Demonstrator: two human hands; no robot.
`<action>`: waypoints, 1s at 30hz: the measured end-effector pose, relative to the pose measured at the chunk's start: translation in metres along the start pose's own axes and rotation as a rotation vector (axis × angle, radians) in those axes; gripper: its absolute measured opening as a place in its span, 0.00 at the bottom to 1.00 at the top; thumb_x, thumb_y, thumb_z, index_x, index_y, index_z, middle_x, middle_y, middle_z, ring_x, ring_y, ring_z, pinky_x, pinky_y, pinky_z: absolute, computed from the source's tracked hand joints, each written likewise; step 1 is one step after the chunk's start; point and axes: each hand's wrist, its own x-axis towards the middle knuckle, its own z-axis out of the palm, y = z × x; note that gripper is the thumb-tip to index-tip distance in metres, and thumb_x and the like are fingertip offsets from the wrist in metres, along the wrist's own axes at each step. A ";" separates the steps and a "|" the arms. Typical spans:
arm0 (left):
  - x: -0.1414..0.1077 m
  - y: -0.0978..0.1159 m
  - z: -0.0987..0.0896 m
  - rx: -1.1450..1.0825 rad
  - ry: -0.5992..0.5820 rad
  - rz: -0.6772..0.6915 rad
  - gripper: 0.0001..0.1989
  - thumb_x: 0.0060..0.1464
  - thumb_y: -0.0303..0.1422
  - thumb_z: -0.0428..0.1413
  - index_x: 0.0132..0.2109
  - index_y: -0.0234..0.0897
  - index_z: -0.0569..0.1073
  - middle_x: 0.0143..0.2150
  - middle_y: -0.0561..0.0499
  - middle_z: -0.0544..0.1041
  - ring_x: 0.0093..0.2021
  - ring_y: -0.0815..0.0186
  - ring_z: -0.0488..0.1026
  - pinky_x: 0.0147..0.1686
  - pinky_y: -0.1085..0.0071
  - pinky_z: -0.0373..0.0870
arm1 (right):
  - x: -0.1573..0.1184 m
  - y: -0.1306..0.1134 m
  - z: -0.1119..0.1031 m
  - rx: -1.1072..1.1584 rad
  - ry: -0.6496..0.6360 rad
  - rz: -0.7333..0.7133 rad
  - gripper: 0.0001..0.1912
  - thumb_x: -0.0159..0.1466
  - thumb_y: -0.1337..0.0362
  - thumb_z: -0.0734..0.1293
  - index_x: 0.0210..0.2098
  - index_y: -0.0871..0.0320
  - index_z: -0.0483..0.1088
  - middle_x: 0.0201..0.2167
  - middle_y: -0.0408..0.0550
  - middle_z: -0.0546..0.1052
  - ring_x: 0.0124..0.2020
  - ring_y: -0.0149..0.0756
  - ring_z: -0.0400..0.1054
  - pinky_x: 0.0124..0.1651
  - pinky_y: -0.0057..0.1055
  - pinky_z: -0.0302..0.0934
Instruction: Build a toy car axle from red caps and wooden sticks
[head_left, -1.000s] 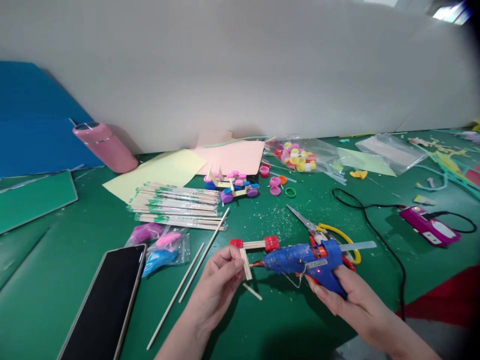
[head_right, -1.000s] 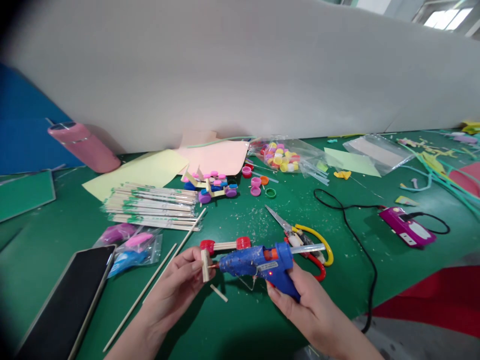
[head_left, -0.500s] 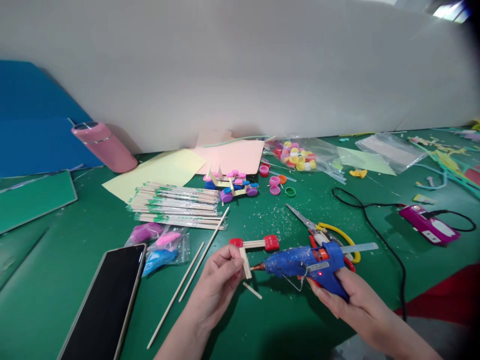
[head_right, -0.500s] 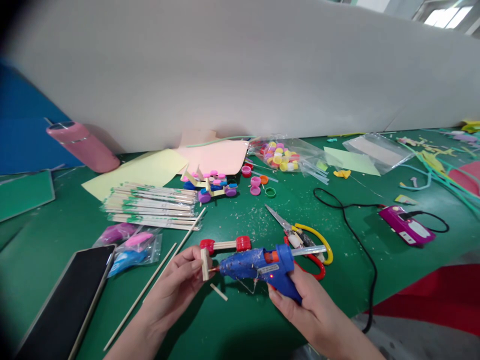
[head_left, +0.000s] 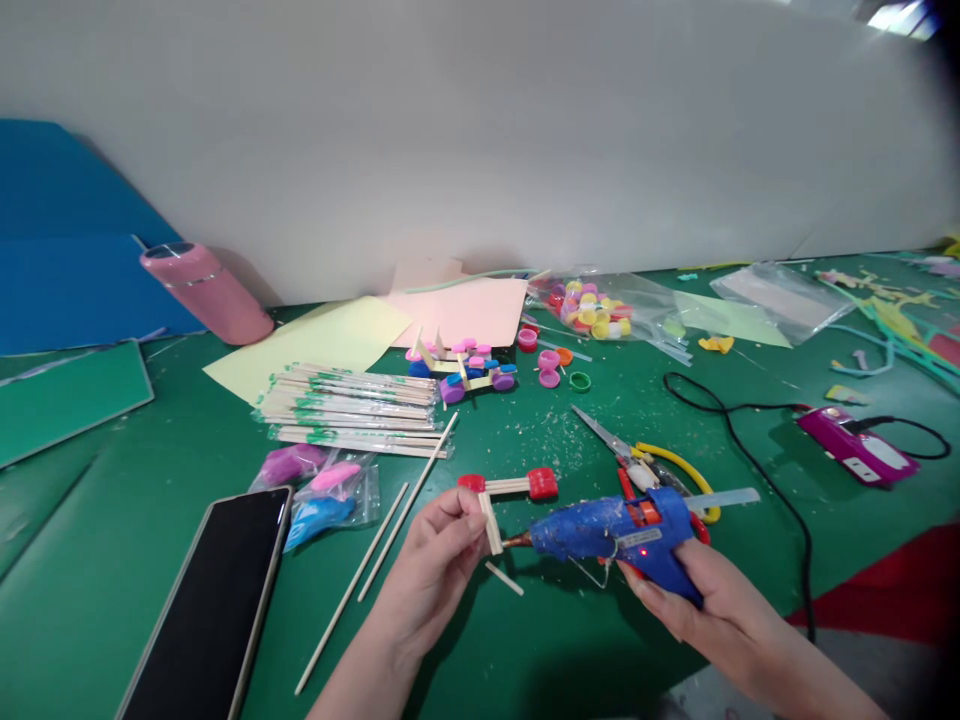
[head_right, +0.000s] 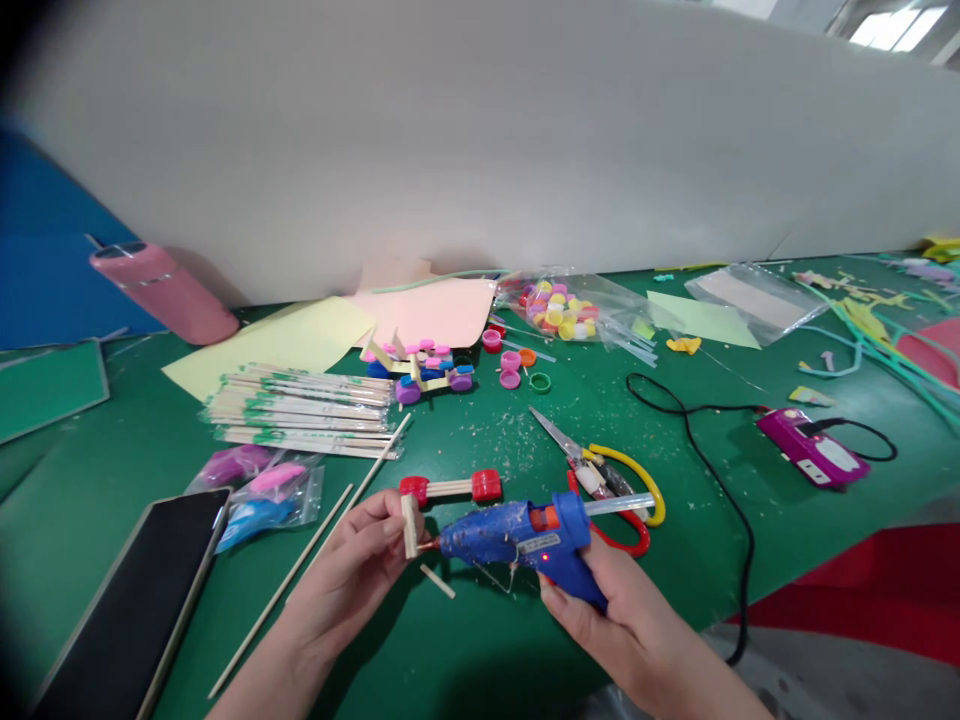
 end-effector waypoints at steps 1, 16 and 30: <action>0.000 0.000 0.000 -0.001 -0.004 0.004 0.08 0.44 0.29 0.60 0.24 0.34 0.69 0.19 0.56 0.65 0.22 0.73 0.58 0.25 0.77 0.54 | 0.000 0.000 0.000 -0.001 0.001 0.007 0.13 0.59 0.56 0.60 0.35 0.56 0.70 0.26 0.44 0.71 0.27 0.33 0.64 0.29 0.25 0.62; -0.001 -0.001 0.001 0.013 0.012 0.012 0.08 0.46 0.29 0.60 0.24 0.34 0.68 0.19 0.56 0.64 0.22 0.72 0.60 0.26 0.74 0.56 | -0.004 0.000 0.000 -0.002 -0.013 -0.016 0.12 0.59 0.56 0.60 0.35 0.55 0.70 0.27 0.45 0.72 0.27 0.36 0.65 0.29 0.28 0.64; 0.000 -0.001 0.004 0.022 0.040 0.024 0.08 0.43 0.30 0.61 0.24 0.34 0.68 0.18 0.57 0.64 0.21 0.73 0.59 0.24 0.77 0.55 | 0.007 -0.002 0.002 0.323 0.082 -0.028 0.14 0.59 0.52 0.62 0.36 0.58 0.64 0.18 0.38 0.63 0.17 0.28 0.58 0.21 0.24 0.58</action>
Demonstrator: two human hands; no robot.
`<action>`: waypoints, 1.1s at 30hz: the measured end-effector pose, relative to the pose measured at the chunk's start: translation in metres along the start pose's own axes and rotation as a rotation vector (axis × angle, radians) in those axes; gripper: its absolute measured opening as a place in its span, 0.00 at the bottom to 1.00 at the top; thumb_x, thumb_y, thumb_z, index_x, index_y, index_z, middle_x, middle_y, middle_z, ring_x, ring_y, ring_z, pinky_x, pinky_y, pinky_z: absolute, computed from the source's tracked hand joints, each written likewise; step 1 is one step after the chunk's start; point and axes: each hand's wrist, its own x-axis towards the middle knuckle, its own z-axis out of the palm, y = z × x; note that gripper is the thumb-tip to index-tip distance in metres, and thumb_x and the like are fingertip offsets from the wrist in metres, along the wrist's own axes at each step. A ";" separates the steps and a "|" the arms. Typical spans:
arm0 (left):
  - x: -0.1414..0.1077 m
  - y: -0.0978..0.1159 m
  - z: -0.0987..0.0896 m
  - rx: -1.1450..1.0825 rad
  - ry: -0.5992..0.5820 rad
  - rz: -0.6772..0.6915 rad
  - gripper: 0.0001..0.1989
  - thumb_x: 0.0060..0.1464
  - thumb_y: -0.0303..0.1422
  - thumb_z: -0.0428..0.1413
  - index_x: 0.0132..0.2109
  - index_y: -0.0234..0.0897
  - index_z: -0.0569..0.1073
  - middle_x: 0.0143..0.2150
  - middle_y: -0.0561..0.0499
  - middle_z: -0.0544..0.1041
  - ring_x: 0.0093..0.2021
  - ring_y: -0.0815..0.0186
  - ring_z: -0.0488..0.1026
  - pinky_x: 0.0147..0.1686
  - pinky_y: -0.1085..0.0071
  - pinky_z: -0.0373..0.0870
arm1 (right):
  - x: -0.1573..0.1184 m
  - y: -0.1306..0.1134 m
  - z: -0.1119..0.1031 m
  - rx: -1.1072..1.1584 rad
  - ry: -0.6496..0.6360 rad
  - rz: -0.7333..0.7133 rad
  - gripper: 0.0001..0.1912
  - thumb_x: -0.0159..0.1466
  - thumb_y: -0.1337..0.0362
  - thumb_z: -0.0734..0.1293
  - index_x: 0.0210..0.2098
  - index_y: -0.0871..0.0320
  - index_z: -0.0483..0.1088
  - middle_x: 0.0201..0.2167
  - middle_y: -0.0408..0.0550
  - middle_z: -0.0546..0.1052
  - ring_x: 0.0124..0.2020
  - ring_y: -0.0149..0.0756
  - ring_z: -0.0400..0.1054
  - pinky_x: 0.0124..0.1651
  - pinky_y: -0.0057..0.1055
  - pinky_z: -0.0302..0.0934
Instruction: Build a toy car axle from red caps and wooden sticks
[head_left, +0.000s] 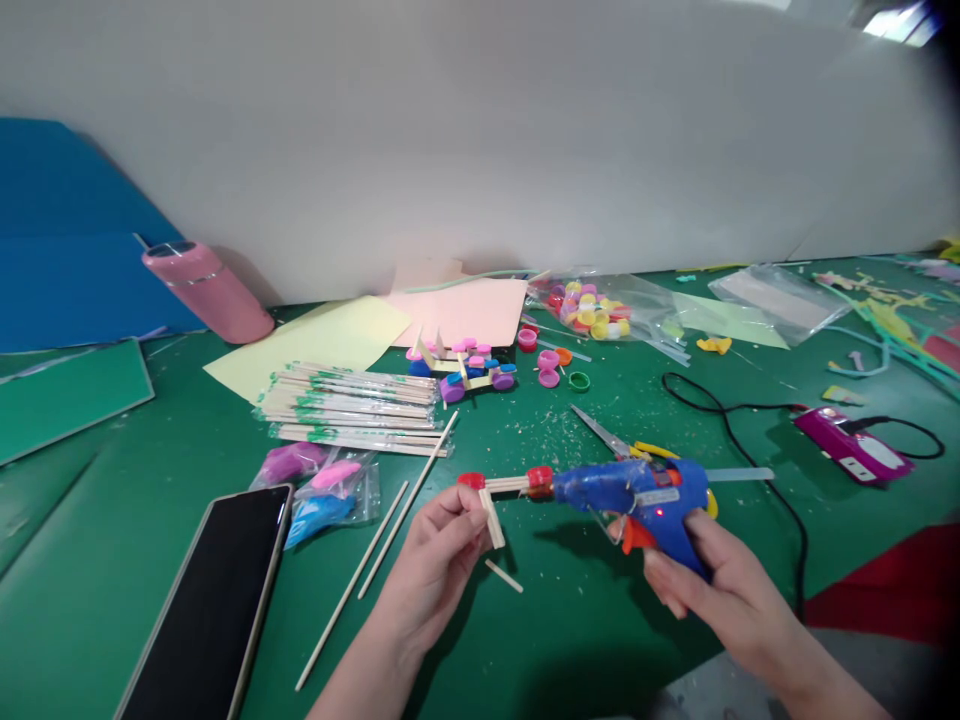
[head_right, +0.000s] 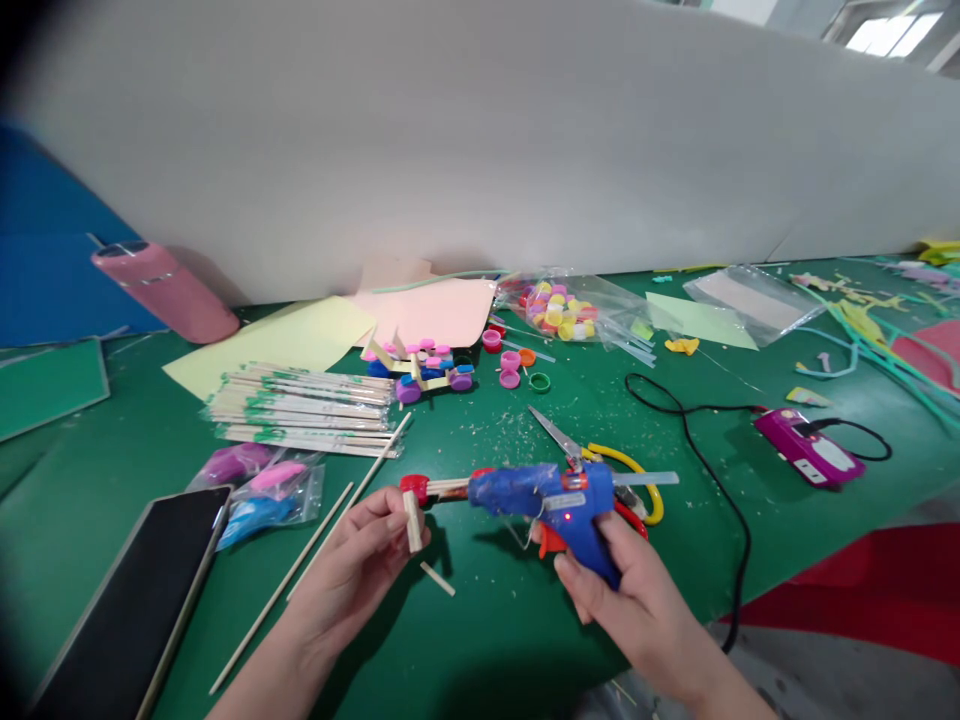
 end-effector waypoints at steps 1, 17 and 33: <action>0.000 0.000 0.000 0.002 0.002 -0.001 0.08 0.43 0.30 0.61 0.24 0.34 0.68 0.18 0.57 0.64 0.21 0.73 0.59 0.25 0.77 0.55 | 0.004 0.001 -0.003 -0.003 0.041 -0.020 0.14 0.59 0.53 0.62 0.35 0.58 0.64 0.17 0.38 0.64 0.17 0.28 0.58 0.22 0.25 0.58; 0.000 0.002 0.003 0.019 0.029 0.023 0.09 0.43 0.29 0.62 0.22 0.34 0.69 0.18 0.57 0.65 0.20 0.74 0.58 0.22 0.78 0.53 | 0.090 0.068 -0.111 -0.633 0.538 0.039 0.19 0.56 0.49 0.61 0.33 0.59 0.70 0.28 0.52 0.77 0.31 0.46 0.71 0.32 0.37 0.63; 0.002 0.003 -0.002 0.029 0.050 0.051 0.08 0.43 0.29 0.61 0.23 0.34 0.69 0.18 0.57 0.65 0.21 0.74 0.60 0.24 0.77 0.57 | 0.030 0.004 0.060 -0.725 -0.263 -0.462 0.05 0.61 0.67 0.60 0.35 0.56 0.68 0.31 0.45 0.73 0.33 0.35 0.67 0.36 0.29 0.60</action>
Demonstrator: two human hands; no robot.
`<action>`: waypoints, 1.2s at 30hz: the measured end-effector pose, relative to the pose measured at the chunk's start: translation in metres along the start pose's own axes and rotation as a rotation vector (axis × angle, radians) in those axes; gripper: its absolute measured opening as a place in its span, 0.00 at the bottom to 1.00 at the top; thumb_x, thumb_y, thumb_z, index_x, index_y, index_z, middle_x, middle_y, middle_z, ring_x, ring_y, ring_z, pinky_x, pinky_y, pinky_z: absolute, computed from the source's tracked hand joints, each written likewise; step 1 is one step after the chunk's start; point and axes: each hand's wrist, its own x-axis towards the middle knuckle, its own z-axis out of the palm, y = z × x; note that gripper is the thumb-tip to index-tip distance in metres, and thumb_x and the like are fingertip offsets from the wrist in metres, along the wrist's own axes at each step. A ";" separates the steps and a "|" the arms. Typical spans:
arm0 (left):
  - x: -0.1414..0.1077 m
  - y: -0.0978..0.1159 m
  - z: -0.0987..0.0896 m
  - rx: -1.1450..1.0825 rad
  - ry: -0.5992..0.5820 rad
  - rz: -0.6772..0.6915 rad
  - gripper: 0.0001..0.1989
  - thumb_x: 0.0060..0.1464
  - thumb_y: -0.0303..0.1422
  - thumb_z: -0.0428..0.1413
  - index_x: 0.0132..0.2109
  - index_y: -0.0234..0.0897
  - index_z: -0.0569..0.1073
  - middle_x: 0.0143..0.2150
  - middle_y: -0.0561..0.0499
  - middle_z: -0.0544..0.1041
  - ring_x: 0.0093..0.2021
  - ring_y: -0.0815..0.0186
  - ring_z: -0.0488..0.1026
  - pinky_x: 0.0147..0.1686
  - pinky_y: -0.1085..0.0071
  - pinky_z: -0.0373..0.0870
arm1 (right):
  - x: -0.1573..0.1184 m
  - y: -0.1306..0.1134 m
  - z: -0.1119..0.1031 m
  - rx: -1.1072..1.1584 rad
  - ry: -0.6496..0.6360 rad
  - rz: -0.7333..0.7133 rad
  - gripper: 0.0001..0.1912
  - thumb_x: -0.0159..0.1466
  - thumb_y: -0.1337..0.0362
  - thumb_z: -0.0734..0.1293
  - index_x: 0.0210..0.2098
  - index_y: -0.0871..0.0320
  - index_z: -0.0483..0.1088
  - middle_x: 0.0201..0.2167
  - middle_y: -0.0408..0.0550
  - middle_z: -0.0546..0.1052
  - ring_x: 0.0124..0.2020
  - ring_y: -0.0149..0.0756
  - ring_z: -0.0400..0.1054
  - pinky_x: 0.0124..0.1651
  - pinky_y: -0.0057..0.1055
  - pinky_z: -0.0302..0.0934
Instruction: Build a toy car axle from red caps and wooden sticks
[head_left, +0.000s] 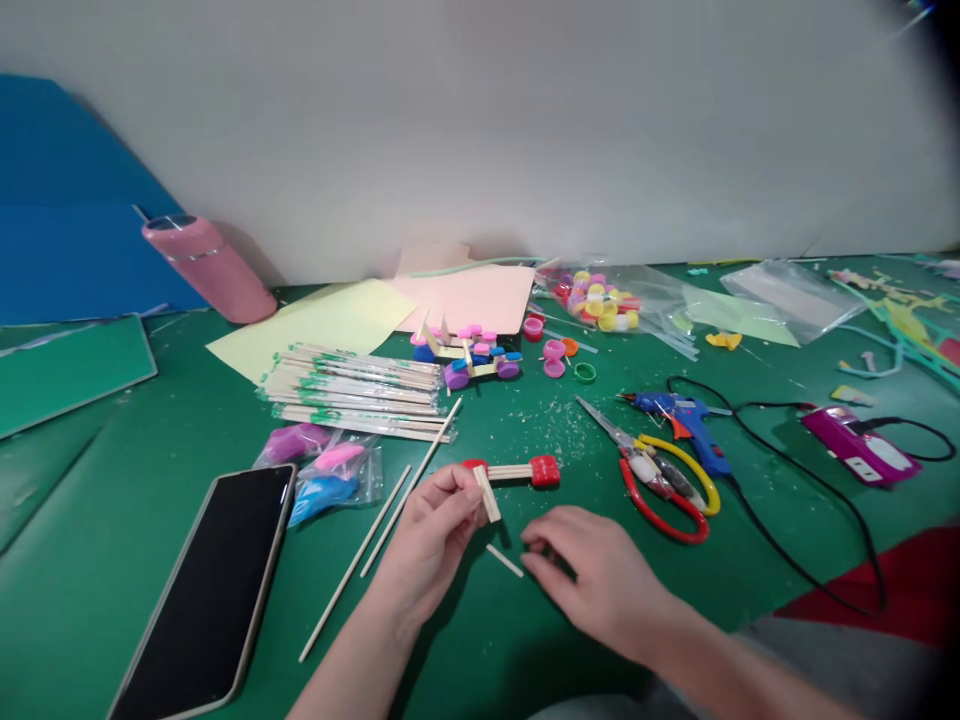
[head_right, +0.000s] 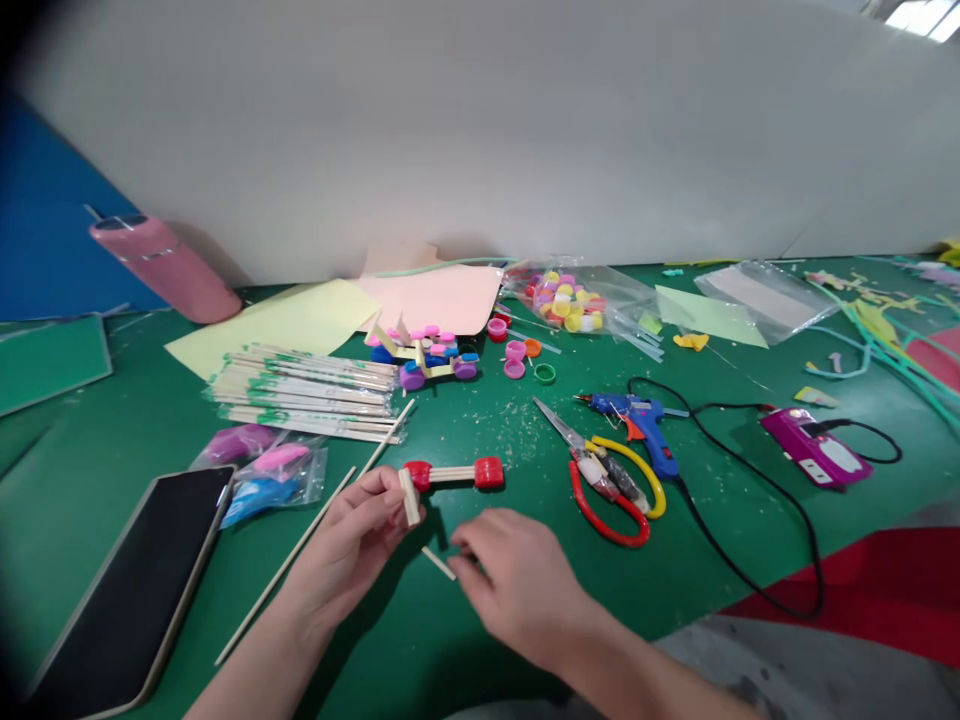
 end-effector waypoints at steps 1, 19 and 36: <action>0.000 0.000 0.000 -0.002 0.005 -0.003 0.08 0.43 0.29 0.61 0.23 0.34 0.69 0.18 0.57 0.65 0.21 0.74 0.59 0.24 0.77 0.56 | 0.003 -0.006 0.007 -0.038 -0.033 -0.033 0.05 0.61 0.67 0.61 0.36 0.57 0.68 0.32 0.46 0.74 0.35 0.36 0.67 0.37 0.29 0.60; 0.001 0.000 -0.001 0.024 0.032 0.012 0.08 0.44 0.30 0.61 0.23 0.34 0.69 0.18 0.58 0.65 0.20 0.75 0.57 0.23 0.77 0.54 | 0.028 -0.009 -0.019 -0.396 -0.371 -0.066 0.07 0.54 0.76 0.62 0.28 0.61 0.69 0.25 0.47 0.75 0.24 0.36 0.70 0.25 0.27 0.59; -0.002 -0.007 0.003 0.265 -0.015 -0.161 0.11 0.44 0.33 0.60 0.23 0.34 0.66 0.17 0.58 0.62 0.21 0.74 0.56 0.24 0.76 0.52 | 0.036 0.013 -0.008 1.077 -0.117 0.475 0.12 0.49 0.61 0.72 0.27 0.62 0.68 0.15 0.37 0.68 0.16 0.23 0.61 0.22 0.22 0.58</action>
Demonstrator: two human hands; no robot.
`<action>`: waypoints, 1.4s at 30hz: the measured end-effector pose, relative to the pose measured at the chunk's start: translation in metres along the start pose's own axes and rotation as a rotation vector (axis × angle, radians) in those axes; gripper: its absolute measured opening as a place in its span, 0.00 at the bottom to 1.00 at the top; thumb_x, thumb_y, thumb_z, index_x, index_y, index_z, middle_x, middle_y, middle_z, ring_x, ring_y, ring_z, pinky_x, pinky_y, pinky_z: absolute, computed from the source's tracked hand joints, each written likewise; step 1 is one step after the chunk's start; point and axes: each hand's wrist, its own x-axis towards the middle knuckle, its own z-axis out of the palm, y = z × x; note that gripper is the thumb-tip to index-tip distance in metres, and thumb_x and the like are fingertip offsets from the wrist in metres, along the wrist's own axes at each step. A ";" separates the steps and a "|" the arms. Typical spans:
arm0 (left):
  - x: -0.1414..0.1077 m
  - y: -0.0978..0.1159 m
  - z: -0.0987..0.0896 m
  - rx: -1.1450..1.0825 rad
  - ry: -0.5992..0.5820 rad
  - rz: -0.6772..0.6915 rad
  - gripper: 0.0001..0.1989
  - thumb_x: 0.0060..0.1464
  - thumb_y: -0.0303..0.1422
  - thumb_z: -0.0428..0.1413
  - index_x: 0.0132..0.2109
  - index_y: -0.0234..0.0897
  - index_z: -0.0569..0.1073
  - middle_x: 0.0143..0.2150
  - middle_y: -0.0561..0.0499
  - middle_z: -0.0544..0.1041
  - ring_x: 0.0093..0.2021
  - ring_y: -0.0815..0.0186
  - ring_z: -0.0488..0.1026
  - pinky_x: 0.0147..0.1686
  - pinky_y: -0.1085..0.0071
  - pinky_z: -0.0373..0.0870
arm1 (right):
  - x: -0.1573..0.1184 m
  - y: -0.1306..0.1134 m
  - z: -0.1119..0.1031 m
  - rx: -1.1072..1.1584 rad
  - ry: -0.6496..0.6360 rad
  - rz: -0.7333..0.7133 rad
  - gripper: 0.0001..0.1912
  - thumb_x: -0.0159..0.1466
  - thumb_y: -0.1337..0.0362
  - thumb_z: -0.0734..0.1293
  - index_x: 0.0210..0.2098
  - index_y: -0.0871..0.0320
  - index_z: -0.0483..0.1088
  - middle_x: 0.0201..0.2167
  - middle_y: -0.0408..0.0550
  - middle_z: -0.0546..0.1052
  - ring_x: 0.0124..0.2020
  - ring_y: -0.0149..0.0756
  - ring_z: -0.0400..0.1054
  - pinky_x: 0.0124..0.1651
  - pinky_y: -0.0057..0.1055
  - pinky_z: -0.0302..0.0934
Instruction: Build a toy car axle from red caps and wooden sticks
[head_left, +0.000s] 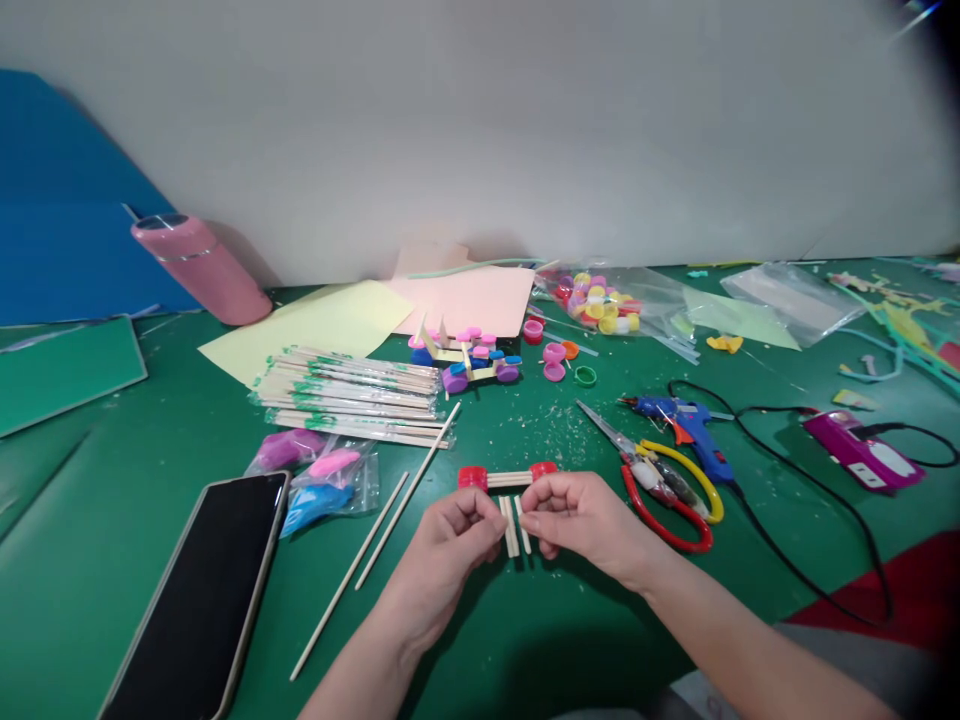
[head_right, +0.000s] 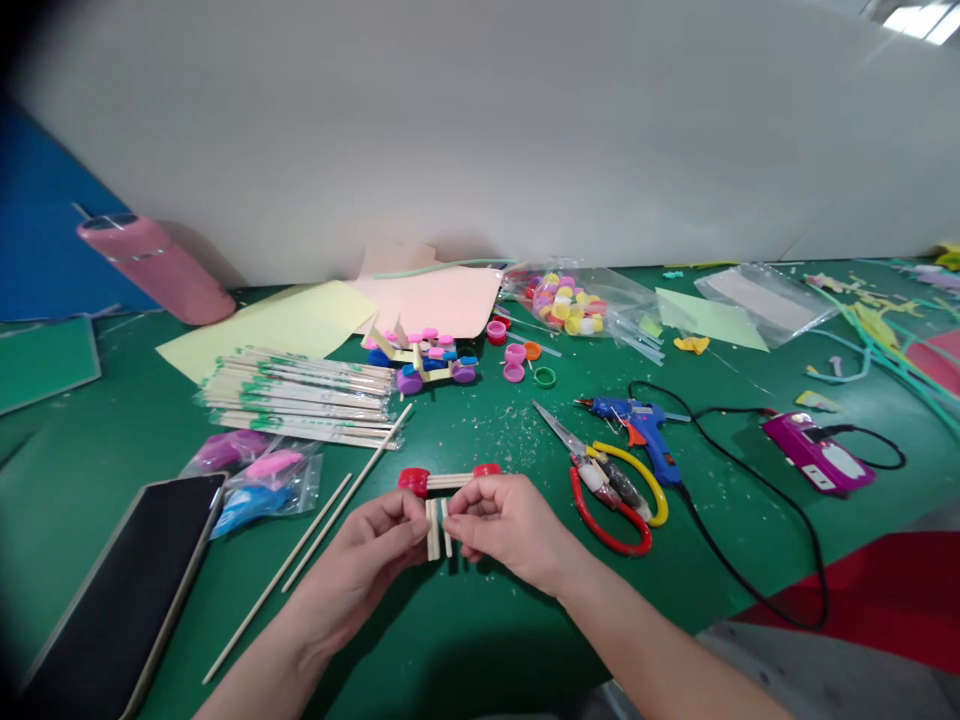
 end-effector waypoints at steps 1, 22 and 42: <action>0.000 0.000 0.000 0.006 -0.002 0.000 0.11 0.44 0.33 0.60 0.23 0.34 0.66 0.17 0.58 0.62 0.21 0.74 0.56 0.24 0.76 0.51 | 0.000 0.000 0.000 0.006 -0.003 0.000 0.12 0.49 0.61 0.72 0.27 0.62 0.68 0.15 0.37 0.68 0.16 0.23 0.61 0.22 0.22 0.58; 0.001 0.000 0.000 0.028 -0.006 0.015 0.10 0.45 0.33 0.59 0.23 0.34 0.66 0.18 0.57 0.63 0.21 0.74 0.55 0.23 0.75 0.50 | 0.002 -0.002 0.003 -0.008 0.019 0.014 0.14 0.48 0.57 0.72 0.26 0.62 0.69 0.15 0.38 0.69 0.16 0.24 0.62 0.22 0.24 0.59; 0.000 0.001 0.001 0.014 0.009 0.019 0.10 0.44 0.32 0.60 0.22 0.34 0.67 0.17 0.58 0.62 0.21 0.74 0.56 0.23 0.76 0.51 | 0.002 -0.003 0.004 -0.039 0.016 -0.024 0.16 0.48 0.55 0.71 0.27 0.61 0.69 0.17 0.38 0.68 0.17 0.24 0.62 0.22 0.24 0.60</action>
